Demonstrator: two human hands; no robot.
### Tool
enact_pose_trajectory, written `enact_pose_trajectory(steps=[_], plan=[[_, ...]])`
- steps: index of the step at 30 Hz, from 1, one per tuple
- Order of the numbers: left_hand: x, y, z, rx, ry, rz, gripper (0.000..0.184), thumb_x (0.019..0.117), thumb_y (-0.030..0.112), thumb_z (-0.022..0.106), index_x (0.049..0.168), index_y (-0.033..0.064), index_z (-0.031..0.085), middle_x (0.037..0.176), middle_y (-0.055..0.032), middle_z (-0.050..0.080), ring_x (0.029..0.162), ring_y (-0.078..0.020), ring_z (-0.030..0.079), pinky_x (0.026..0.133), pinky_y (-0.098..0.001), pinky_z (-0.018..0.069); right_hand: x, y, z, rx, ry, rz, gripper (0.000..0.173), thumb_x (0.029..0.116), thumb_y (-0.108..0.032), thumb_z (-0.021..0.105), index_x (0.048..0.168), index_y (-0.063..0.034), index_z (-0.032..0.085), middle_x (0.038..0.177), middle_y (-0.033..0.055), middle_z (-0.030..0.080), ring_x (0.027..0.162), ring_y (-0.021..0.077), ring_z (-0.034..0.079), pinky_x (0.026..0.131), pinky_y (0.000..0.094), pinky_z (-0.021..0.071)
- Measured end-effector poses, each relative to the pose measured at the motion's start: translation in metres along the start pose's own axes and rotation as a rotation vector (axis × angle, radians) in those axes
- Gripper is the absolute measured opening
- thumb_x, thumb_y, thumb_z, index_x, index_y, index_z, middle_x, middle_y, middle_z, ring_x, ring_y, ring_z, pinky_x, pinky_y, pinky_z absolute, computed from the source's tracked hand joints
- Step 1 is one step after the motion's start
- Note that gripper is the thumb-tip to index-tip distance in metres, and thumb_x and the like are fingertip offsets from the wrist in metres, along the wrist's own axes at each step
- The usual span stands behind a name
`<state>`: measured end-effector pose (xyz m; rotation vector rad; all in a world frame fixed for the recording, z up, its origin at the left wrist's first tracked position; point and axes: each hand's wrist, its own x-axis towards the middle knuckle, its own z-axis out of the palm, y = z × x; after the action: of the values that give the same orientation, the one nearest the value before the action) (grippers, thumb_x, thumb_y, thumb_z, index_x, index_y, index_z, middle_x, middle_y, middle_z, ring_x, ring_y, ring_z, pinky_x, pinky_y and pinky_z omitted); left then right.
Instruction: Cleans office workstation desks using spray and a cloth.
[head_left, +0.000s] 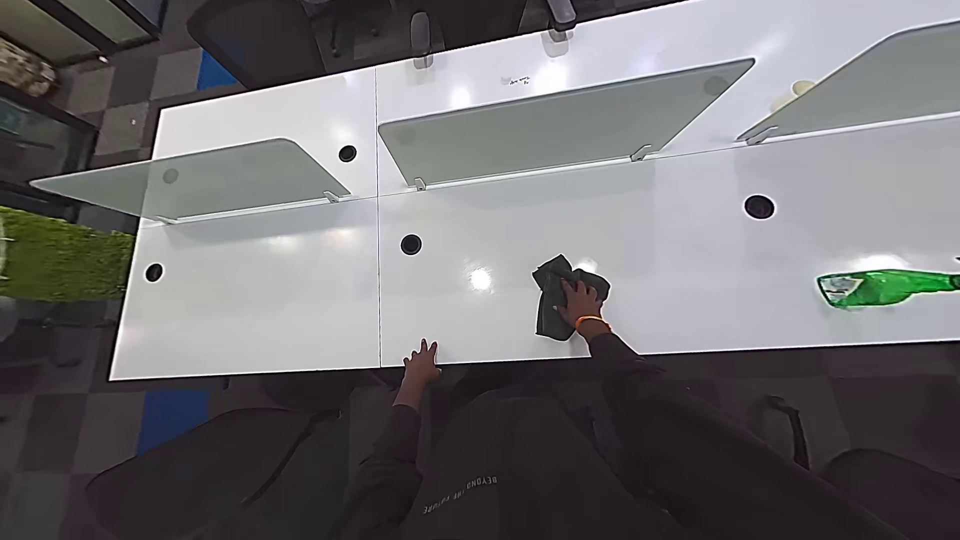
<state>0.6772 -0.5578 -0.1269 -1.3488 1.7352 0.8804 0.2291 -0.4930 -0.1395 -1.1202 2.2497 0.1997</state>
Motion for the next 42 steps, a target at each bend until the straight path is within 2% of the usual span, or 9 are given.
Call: enact_pose_trajectory(steps=[6, 10, 15, 22, 28, 31, 33, 36, 42], plan=[[-0.005, 0.015, 0.005, -0.018, 0.017, -0.023, 0.092, 0.0896, 0.038, 0.074, 0.166, 0.0241, 0.024, 0.171, -0.0125, 0.025, 0.148, -0.0456, 0.038, 0.110, -0.0760, 0.0333, -0.001, -0.103, 0.028, 0.015, -0.005, -0.288, 0.080, 0.0870, -0.039, 0.079, 0.158, -0.0304, 0.043, 0.159, 0.0293, 0.036, 0.141, 0.0599, 0.035, 0.099, 0.0802, 0.0393], [-0.012, 0.024, 0.005, -0.122, 0.057, -0.075, 0.109, 0.0880, 0.037, 0.075, 0.167, 0.0177, 0.002, 0.156, -0.0199, 0.048, 0.140, -0.0449, 0.049, 0.112, -0.0738, 0.0344, -0.059, -0.164, 0.086, -0.023, -0.165, -0.650, 0.074, 0.0875, -0.033, 0.079, 0.154, -0.0299, 0.048, 0.156, 0.0280, 0.042, 0.139, 0.0587, 0.038, 0.099, 0.0804, 0.0394], [-0.014, 0.028, 0.007, -0.175, 0.046, -0.148, 0.115, 0.0880, 0.038, 0.073, 0.166, 0.0151, -0.009, 0.143, -0.0256, 0.058, 0.134, -0.0449, 0.056, 0.111, -0.0695, 0.0396, -0.117, -0.160, 0.129, -0.198, -0.295, -0.859, 0.078, 0.0853, -0.011, 0.076, 0.154, -0.0333, 0.047, 0.154, 0.0249, 0.044, 0.136, 0.0526, 0.043, 0.095, 0.0720, 0.0465], [-0.002, 0.033, 0.018, -0.169, 0.037, -0.103, 0.117, 0.0867, 0.038, 0.076, 0.166, 0.0131, -0.006, 0.171, -0.0200, 0.017, 0.147, -0.0470, 0.039, 0.112, -0.0715, 0.0370, -0.076, 0.013, 0.073, 0.016, 0.009, -0.393, 0.060, 0.0890, -0.006, 0.066, 0.144, -0.0279, 0.060, 0.145, 0.0290, 0.053, 0.132, 0.0537, 0.049, 0.100, 0.0734, 0.0440], [-0.002, 0.021, 0.018, -0.181, 0.014, -0.068, 0.112, 0.0910, 0.037, 0.072, 0.166, 0.0119, -0.007, 0.171, -0.0210, 0.019, 0.143, -0.0445, 0.047, 0.109, -0.0615, 0.0470, -0.038, 0.113, 0.023, 0.060, 0.162, 0.214, 0.059, 0.0972, -0.025, 0.066, 0.154, -0.0263, 0.050, 0.155, 0.0319, 0.041, 0.137, 0.0553, 0.045, 0.100, 0.0703, 0.0465], [-0.004, 0.015, 0.018, -0.221, 0.004, -0.074, 0.110, 0.0922, 0.036, 0.071, 0.166, 0.0123, -0.008, 0.158, -0.0288, 0.041, 0.135, -0.0454, 0.054, 0.107, -0.0590, 0.0495, -0.032, 0.085, 0.028, 0.115, 0.191, 0.257, 0.060, 0.0961, -0.022, 0.064, 0.154, -0.0238, 0.050, 0.154, 0.0309, 0.043, 0.137, 0.0521, 0.047, 0.103, 0.0684, 0.0460], [-0.004, 0.015, 0.019, -0.235, 0.008, -0.074, 0.110, 0.0919, 0.034, 0.071, 0.166, 0.0126, -0.008, 0.163, -0.0275, 0.033, 0.138, -0.0464, 0.051, 0.108, -0.0602, 0.0490, -0.039, 0.042, 0.039, 0.117, 0.202, 0.188, 0.060, 0.0961, -0.023, 0.063, 0.155, -0.0231, 0.049, 0.153, 0.0303, 0.045, 0.135, 0.0505, 0.050, 0.102, 0.0659, 0.0478], [-0.005, 0.017, 0.018, -0.233, 0.013, -0.073, 0.111, 0.0908, 0.034, 0.072, 0.166, 0.0127, -0.007, 0.167, -0.0256, 0.026, 0.140, -0.0473, 0.049, 0.108, -0.0614, 0.0487, -0.063, -0.032, 0.064, 0.129, 0.101, -0.072, 0.065, 0.0911, -0.026, 0.066, 0.154, -0.0224, 0.050, 0.149, 0.0307, 0.048, 0.134, 0.0495, 0.051, 0.104, 0.0666, 0.0458], [-0.004, 0.006, 0.010, -0.242, -0.012, -0.043, 0.106, 0.0918, 0.035, 0.070, 0.167, 0.0162, -0.002, 0.141, -0.0280, 0.058, 0.126, -0.0436, 0.062, 0.105, -0.0621, 0.0503, -0.091, -0.133, 0.105, 0.135, -0.316, -0.540, 0.078, 0.0910, -0.046, 0.069, 0.161, -0.0303, 0.036, 0.148, 0.0260, 0.047, 0.130, 0.0421, 0.054, 0.105, 0.0573, 0.0497]])
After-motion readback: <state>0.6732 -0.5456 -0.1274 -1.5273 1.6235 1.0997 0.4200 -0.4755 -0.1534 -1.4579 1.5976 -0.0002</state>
